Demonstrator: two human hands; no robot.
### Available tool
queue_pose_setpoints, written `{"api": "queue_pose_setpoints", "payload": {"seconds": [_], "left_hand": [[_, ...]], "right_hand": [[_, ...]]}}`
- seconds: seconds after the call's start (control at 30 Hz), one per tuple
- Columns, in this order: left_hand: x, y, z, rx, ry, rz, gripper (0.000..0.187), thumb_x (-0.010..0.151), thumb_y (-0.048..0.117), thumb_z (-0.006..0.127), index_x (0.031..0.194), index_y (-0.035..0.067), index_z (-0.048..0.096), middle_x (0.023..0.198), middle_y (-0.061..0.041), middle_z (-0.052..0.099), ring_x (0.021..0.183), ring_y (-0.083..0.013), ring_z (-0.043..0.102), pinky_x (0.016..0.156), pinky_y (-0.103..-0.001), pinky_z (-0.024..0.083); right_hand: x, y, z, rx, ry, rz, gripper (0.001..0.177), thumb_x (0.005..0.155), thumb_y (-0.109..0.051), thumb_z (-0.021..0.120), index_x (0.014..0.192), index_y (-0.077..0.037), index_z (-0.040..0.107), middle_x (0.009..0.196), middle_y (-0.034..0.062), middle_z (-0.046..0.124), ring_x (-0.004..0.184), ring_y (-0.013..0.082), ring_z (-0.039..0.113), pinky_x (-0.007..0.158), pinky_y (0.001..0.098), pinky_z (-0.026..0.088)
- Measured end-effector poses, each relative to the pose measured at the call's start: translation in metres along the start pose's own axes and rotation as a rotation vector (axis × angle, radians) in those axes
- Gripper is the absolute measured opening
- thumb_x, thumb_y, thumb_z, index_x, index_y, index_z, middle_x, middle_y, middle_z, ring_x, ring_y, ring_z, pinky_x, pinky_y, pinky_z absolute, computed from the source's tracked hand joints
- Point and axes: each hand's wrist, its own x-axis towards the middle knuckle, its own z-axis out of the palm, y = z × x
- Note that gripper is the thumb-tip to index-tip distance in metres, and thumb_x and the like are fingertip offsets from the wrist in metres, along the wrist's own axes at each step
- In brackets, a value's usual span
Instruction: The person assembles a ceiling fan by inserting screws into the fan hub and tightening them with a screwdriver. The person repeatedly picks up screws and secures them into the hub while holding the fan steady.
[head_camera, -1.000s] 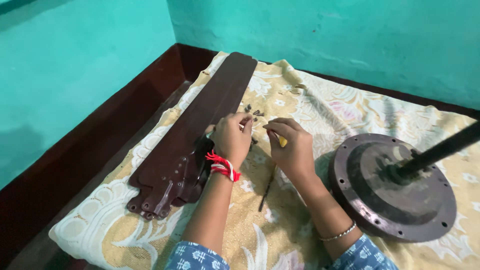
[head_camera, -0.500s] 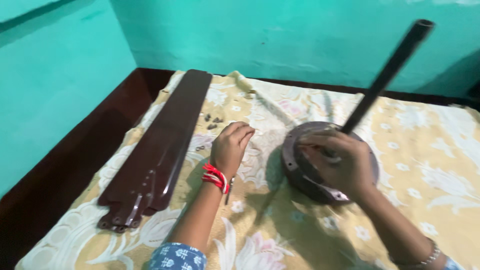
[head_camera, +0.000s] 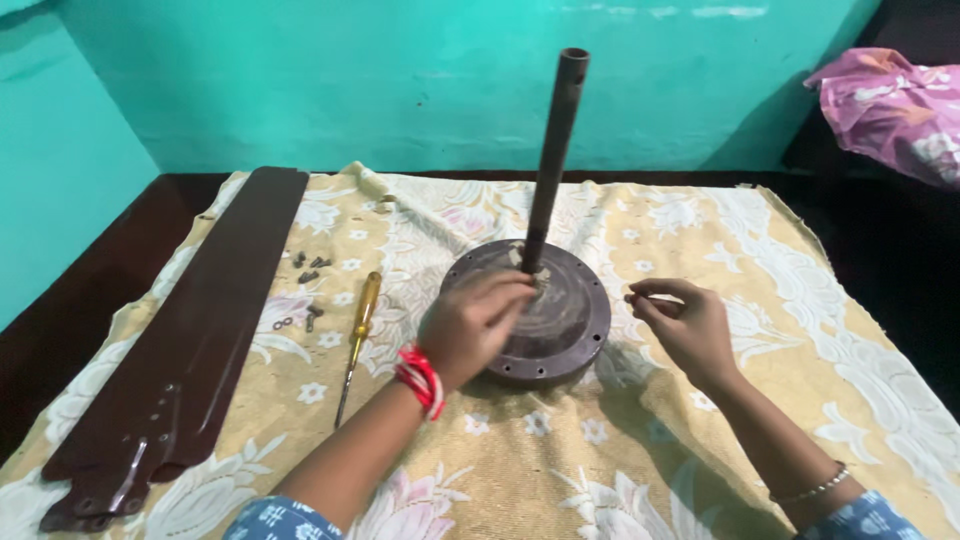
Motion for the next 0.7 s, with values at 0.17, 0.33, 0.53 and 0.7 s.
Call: {"api": "queue_pose_setpoints", "payload": {"seconds": [0.17, 0.33, 0.53, 0.7], "left_hand": [[0.021, 0.032, 0.042, -0.091, -0.276, -0.039, 0.020, 0.097, 0.016, 0.073, 0.118, 0.016, 0.074, 0.111, -0.008, 0.075, 0.096, -0.0212, 0.074, 0.081, -0.031, 0.062], [0.032, 0.048, 0.031, -0.089, -0.415, -0.097, 0.041, 0.088, 0.024, 0.075, 0.129, 0.020, 0.069, 0.108, -0.010, 0.073, 0.102, -0.0277, 0.071, 0.085, -0.039, 0.058], [0.035, 0.053, 0.029, -0.050, -0.480, -0.115, 0.041, 0.085, 0.023, 0.076, 0.125, 0.016, 0.072, 0.113, -0.012, 0.073, 0.105, -0.0290, 0.070, 0.089, -0.040, 0.056], [0.027, 0.047, 0.030, -0.060, -0.474, -0.057, 0.039, 0.083, 0.017, 0.074, 0.122, 0.011, 0.074, 0.120, -0.014, 0.073, 0.110, -0.0301, 0.070, 0.094, -0.041, 0.056]], "right_hand": [[0.000, 0.038, 0.017, 0.123, 0.005, -0.029, 0.026, 0.092, -0.002, 0.065, 0.117, 0.006, 0.068, 0.109, 0.0138, 0.075, 0.099, 0.0200, 0.077, 0.080, 0.0297, 0.062], [-0.007, 0.052, 0.026, 0.169, -0.040, 0.007, 0.027, 0.092, -0.006, 0.067, 0.117, 0.004, 0.066, 0.101, 0.0131, 0.077, 0.095, 0.0149, 0.077, 0.078, 0.0272, 0.061], [-0.011, 0.051, 0.027, 0.191, -0.079, 0.123, 0.027, 0.091, -0.010, 0.070, 0.115, 0.002, 0.069, 0.093, 0.0119, 0.080, 0.085, 0.0137, 0.076, 0.071, 0.0276, 0.061], [-0.012, 0.046, 0.027, 0.162, -0.070, 0.117, 0.025, 0.093, -0.010, 0.068, 0.114, 0.002, 0.070, 0.095, 0.0145, 0.081, 0.086, 0.0157, 0.074, 0.072, 0.0288, 0.060]]}}
